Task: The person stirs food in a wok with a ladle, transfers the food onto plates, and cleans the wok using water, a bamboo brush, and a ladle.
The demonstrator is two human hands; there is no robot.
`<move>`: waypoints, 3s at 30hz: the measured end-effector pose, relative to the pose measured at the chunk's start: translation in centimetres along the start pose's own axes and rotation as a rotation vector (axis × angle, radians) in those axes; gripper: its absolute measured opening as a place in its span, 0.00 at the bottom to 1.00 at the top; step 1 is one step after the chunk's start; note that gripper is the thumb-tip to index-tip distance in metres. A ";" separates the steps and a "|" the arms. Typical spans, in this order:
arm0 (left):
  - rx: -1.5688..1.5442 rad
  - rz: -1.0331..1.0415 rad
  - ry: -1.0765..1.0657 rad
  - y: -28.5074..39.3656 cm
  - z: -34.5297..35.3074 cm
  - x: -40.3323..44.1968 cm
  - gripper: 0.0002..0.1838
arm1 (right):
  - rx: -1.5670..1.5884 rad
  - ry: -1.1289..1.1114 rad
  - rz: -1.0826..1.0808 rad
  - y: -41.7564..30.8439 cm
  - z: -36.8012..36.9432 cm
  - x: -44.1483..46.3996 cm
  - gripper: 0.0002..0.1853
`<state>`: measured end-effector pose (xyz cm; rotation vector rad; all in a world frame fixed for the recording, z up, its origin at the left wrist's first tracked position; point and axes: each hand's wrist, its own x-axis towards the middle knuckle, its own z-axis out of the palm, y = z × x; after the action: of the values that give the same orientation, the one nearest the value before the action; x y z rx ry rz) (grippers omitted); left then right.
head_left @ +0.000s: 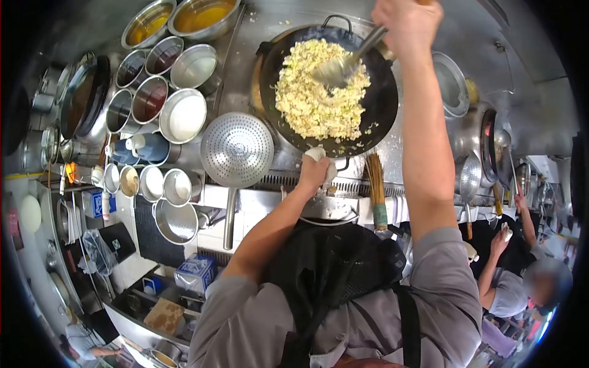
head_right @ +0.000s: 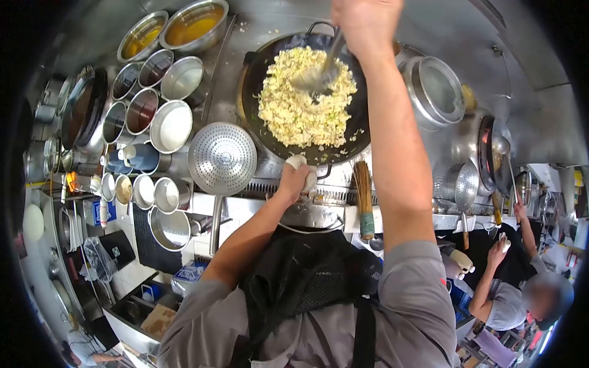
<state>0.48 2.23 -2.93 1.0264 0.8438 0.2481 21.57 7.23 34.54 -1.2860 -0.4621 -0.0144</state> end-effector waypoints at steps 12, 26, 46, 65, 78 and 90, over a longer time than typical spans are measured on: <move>-0.215 -0.282 -0.014 2.5 0.2 -0.2 0.09 | 0.106 -0.023 -0.229 1.7 -3.2 -0.8 0.24; -0.198 -0.202 -0.102 6.6 0.8 -18.6 0.10 | 0.159 -0.231 0.039 -7.9 -14.6 -10.8 0.21; 0.057 0.126 0.013 -0.3 4.1 -17.5 0.10 | 0.124 -0.247 -0.115 5.1 -19.6 -17.6 0.20; -0.190 -0.088 0.053 -1.6 4.0 -1.1 0.16 | 0.025 -0.191 -0.017 11.7 -18.3 -14.8 0.15; -0.310 -0.212 -0.195 0.7 2.4 -1.0 0.14 | 0.641 -0.193 1.080 4.5 -25.6 -23.8 0.23; -0.393 -0.379 -0.184 0.1 2.6 -0.3 0.14 | -1.542 -0.747 0.337 5.2 -28.7 -29.6 0.34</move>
<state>2.21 0.42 -2.10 0.5005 0.7667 -0.0062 5.34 -24.96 13.88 -2.9036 -0.9236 0.4964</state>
